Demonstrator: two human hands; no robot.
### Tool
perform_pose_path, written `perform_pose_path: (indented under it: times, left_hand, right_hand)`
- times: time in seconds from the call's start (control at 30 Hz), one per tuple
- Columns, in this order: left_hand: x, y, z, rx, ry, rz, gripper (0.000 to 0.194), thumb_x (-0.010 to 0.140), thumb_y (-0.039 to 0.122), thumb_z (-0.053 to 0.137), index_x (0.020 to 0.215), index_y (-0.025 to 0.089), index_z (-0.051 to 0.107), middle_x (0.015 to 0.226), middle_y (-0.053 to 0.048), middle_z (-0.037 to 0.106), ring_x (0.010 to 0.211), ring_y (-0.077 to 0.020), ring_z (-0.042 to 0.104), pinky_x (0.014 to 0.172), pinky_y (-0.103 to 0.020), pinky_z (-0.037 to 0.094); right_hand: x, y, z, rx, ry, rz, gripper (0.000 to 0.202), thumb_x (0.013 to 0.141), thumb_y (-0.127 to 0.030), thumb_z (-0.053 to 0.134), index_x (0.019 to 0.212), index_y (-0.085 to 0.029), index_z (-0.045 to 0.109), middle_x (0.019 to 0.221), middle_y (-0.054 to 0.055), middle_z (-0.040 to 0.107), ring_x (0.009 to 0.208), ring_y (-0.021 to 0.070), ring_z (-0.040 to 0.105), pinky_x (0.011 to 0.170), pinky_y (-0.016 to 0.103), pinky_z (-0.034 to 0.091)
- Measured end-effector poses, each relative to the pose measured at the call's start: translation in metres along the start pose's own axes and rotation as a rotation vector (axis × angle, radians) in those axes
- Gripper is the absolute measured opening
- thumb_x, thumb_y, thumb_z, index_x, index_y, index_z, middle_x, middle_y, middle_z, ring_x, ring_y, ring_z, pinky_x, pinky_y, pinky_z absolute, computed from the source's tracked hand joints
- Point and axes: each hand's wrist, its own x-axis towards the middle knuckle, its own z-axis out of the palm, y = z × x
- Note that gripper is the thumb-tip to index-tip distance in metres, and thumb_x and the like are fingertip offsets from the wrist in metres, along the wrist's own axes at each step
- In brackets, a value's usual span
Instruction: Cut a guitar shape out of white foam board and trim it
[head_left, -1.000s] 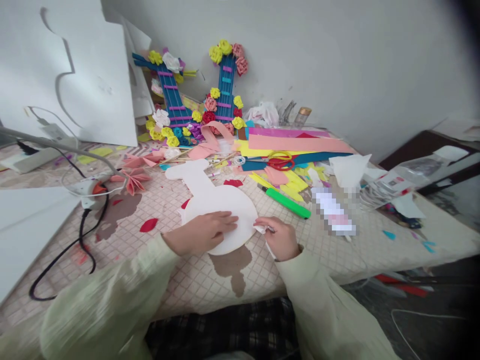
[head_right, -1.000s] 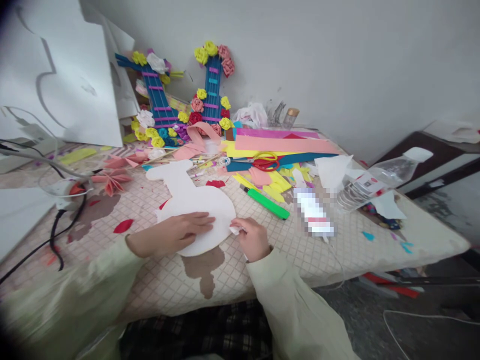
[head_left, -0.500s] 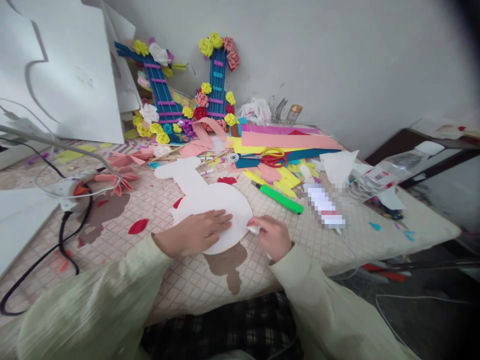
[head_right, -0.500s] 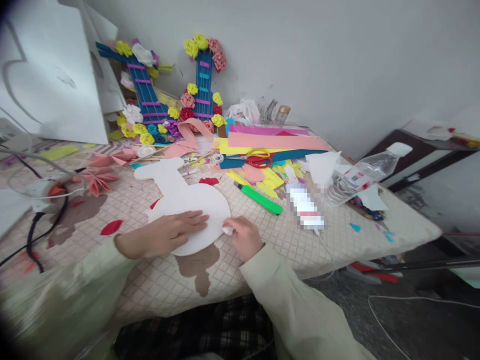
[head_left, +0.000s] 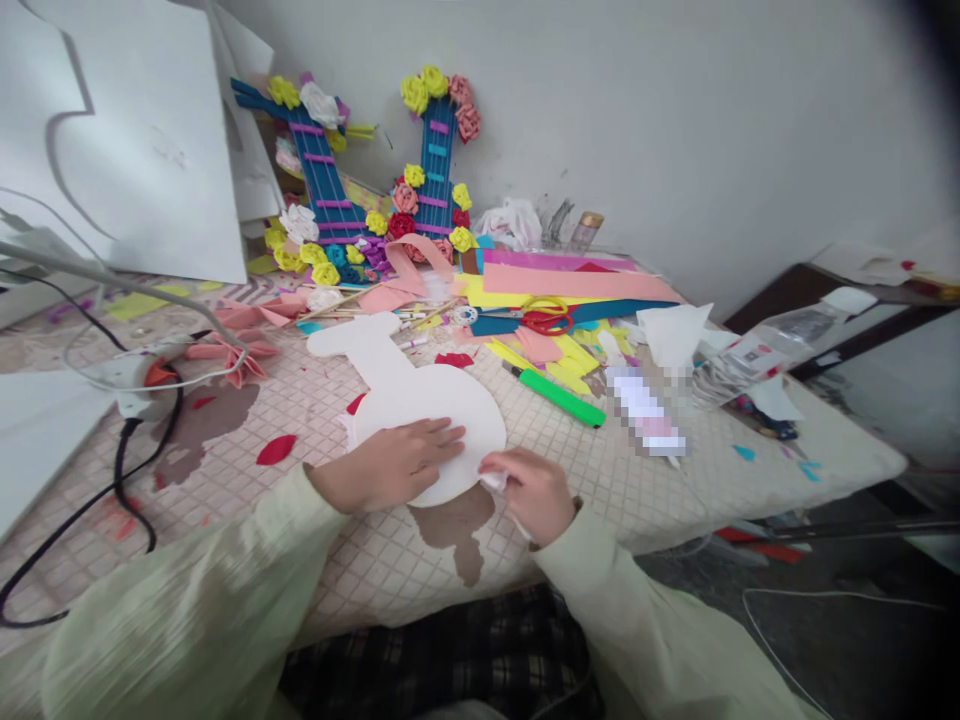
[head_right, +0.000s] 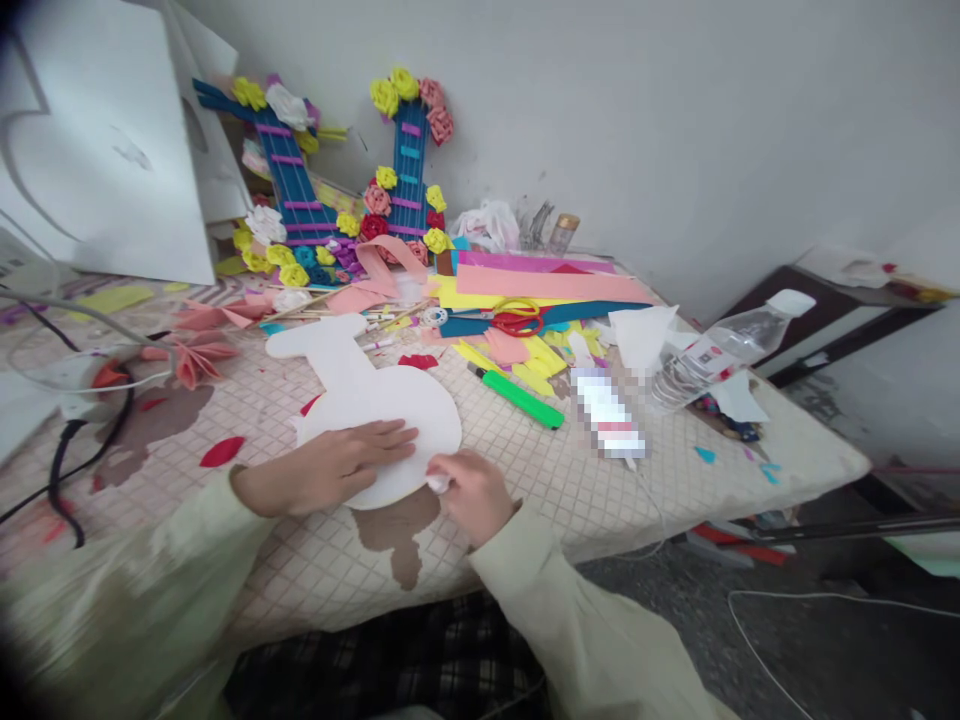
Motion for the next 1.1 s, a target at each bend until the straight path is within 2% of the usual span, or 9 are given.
perform_pose_path:
  times: [0.1,0.23,0.37,0.5,0.63,0.77,0.97,1.1]
  left_hand:
    - [0.000,0.000,0.001,0.004,0.016,0.000,0.049,0.082,0.013,0.033,0.130,0.017,0.039,0.141,-0.002,0.030,0.130,-0.0177,0.021,0.105,-0.034,0.020]
    - [-0.001,0.000,0.002,0.002,0.030,0.011,0.047,0.082,0.014,0.034,0.129,0.017,0.041,0.141,-0.002,0.030,0.130,-0.0186,0.022,0.105,-0.034,0.021]
    - [-0.002,0.000,0.003,0.011,0.036,0.014,0.047,0.082,0.015,0.034,0.129,0.017,0.040,0.141,-0.002,0.030,0.130,-0.0182,0.022,0.105,-0.034,0.021]
    - [-0.002,-0.002,0.005,0.018,0.048,0.019,0.046,0.083,0.015,0.033,0.128,0.019,0.041,0.141,-0.001,0.030,0.130,-0.0169,0.021,0.105,-0.033,0.020]
    - [-0.002,-0.003,0.006,0.014,0.040,0.014,0.047,0.083,0.016,0.033,0.130,0.019,0.039,0.142,-0.001,0.029,0.130,-0.0167,0.020,0.105,-0.033,0.020]
    - [-0.004,-0.001,0.004,0.011,0.041,0.045,0.045,0.086,0.016,0.030,0.129,0.016,0.040,0.141,-0.003,0.029,0.131,-0.0163,0.018,0.106,-0.032,0.017]
    - [-0.004,0.003,-0.004,-0.006,-0.005,0.009,0.044,0.087,0.018,0.027,0.129,0.016,0.039,0.141,-0.003,0.030,0.130,-0.0170,0.021,0.105,-0.034,0.021]
    - [-0.004,0.003,-0.005,-0.027,-0.012,-0.001,0.043,0.089,0.019,0.025,0.130,0.016,0.038,0.141,-0.003,0.029,0.131,-0.0162,0.019,0.105,-0.033,0.019]
  right_hand:
    - [-0.001,-0.004,0.001,-0.039,0.034,0.022,0.040,0.060,0.006,0.036,0.071,-0.020,0.064,0.067,0.000,0.067,0.063,0.0129,0.062,0.059,0.022,0.049]
    - [-0.002,-0.007,0.002,0.030,-0.008,-0.014,0.040,0.063,0.006,0.036,0.073,-0.021,0.064,0.069,0.000,0.067,0.065,0.0125,0.061,0.061,0.022,0.049]
    - [-0.003,-0.007,0.005,-0.031,0.044,0.020,0.039,0.064,0.005,0.036,0.072,-0.021,0.064,0.067,0.000,0.066,0.064,0.0130,0.061,0.060,0.023,0.049]
    - [-0.006,-0.010,0.008,0.059,-0.040,-0.048,0.040,0.065,0.005,0.037,0.076,-0.021,0.064,0.072,0.000,0.067,0.068,0.0129,0.061,0.063,0.023,0.050]
    - [-0.007,-0.015,0.010,0.031,0.049,-0.021,0.042,0.063,0.005,0.035,0.076,-0.021,0.065,0.070,0.000,0.067,0.067,0.0129,0.062,0.062,0.023,0.051]
    - [-0.008,-0.022,0.015,0.103,-0.005,-0.074,0.041,0.064,0.006,0.034,0.074,-0.019,0.065,0.071,0.002,0.067,0.067,0.0127,0.061,0.061,0.022,0.051]
    - [-0.011,-0.016,0.005,0.079,-0.005,-0.118,0.040,0.067,0.006,0.034,0.076,-0.018,0.066,0.070,0.003,0.067,0.067,0.0132,0.061,0.062,0.023,0.051]
    - [-0.008,-0.021,0.004,0.075,0.018,-0.126,0.041,0.068,0.007,0.033,0.076,-0.017,0.065,0.070,0.003,0.067,0.067,0.0127,0.061,0.061,0.022,0.050]
